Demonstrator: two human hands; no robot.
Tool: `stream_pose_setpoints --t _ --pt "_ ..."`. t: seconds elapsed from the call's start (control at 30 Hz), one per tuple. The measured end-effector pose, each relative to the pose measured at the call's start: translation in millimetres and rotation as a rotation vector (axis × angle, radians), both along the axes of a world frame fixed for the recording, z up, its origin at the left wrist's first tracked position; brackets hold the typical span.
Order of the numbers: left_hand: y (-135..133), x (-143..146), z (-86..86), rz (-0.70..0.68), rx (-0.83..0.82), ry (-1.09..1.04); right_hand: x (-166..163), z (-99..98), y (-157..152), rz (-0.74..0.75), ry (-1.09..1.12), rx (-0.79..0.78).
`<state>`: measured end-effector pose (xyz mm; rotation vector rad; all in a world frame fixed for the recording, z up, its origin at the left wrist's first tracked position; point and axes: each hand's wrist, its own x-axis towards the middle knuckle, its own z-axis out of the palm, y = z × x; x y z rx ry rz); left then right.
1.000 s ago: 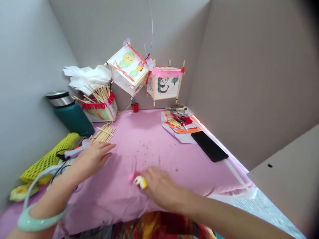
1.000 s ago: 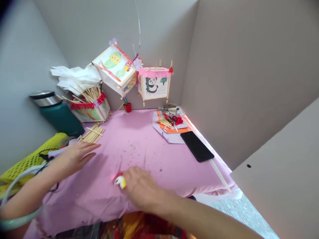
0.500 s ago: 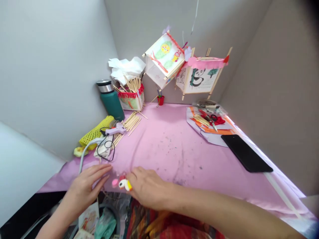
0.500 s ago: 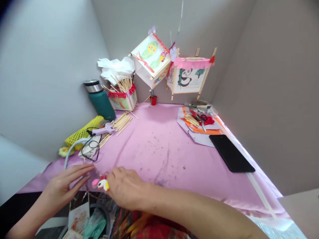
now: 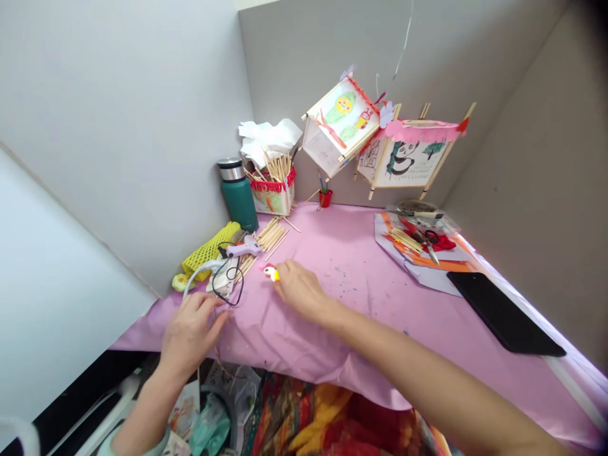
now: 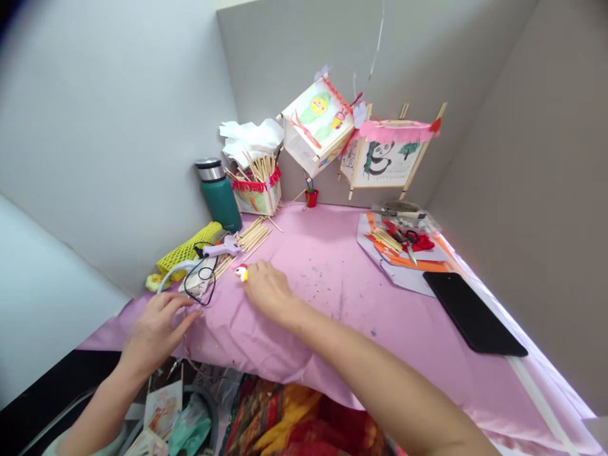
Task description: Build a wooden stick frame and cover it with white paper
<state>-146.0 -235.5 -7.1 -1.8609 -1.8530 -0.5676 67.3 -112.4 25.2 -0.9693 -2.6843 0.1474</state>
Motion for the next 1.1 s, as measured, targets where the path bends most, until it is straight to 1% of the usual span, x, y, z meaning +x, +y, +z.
stream_pose_setpoints --t 0.07,0.13,0.17,0.23,0.33,0.37,0.4,0.43,0.53,0.57,0.6,0.63,0.67,0.7,0.73,0.77,0.8,0.83,0.93,0.97,1.0,1.03,1.1 --pt "12 8 3.8 0.043 -0.003 0.094 -10 5.9 34 -0.027 -0.032 -0.001" --pt "21 12 7.5 0.095 -0.008 0.188 -21 5.6 49 -0.016 -0.055 0.003" --pt "23 12 9.3 0.112 -0.01 0.227 -27 3.6 48 -0.008 -0.064 0.006" --pt "25 8 13.1 0.135 -0.012 0.284 -35 -1.5 30 0.056 -0.084 0.008" --pt "25 -2 19.7 0.123 -0.007 0.314 -38 -4.0 -6 0.301 -0.107 -0.008" --pt "25 -6 22.1 0.113 -0.012 0.317 -36 -2.6 -12 0.367 -0.106 -0.014" --pt "25 -8 24.5 0.102 -0.024 0.322 -35 -0.4 -13 0.388 -0.102 -0.017" --pt "25 -10 26.7 0.094 -0.039 0.33 -32 2.2 -9 0.356 -0.101 -0.018" --pt "28 -12 32.2 0.091 -0.088 0.349 -29 7.6 18 0.154 -0.109 -0.013" --pt "29 -12 33.8 0.089 -0.097 0.344 -30 7.7 24 0.111 -0.114 -0.008" --pt "29 -13 35.5 0.089 -0.098 0.335 -31 6.8 25 0.095 -0.119 -0.002" --pt "30 -15 37.3 0.091 -0.093 0.324 -33 5.2 21 0.11 -0.126 0.002" --pt "30 -16 39.5 0.093 -0.082 0.313 -35 3.1 12 0.158 -0.134 0.001" --pt "30 -19 42.0 0.094 -0.068 0.303 -37 1.1 1 0.248 -0.136 0.004" --pt "30 -21 44.9 0.095 -0.056 0.296 -39 -0.7 -11 0.352 -0.141 0.0" --pt "30 -24 48.2 0.096 -0.045 0.291 -41 -1.9 -22 0.493 -0.133 0.005" --pt "30 -27 51.8 0.099 -0.037 0.288 -43 -2.4 -30 0.596 -0.096 0.05" --pt "30 -29 55.3 0.103 -0.032 0.284 -45 -2.6 -34 0.597 -0.086 0.069" --pt "32 -33 63.2 0.102 -0.049 0.266 -49 -3.3 -34 0.388 -0.092 0.093" --pt "32 -33 64.3 0.095 -0.063 0.253 -49 -4.2 -34 0.358 -0.096 0.093" --pt "33 -34 64.6 0.088 -0.079 0.238 -50 -5.7 -36 0.382 -0.099 0.09" --pt "34 -34 64.2 0.084 -0.093 0.22 -49 -7.4 -39 0.456 -0.103 0.085" --pt "34 -34 62.0 0.083 -0.107 0.188 -49 -10.9 -45 0.701 -0.095 0.093"
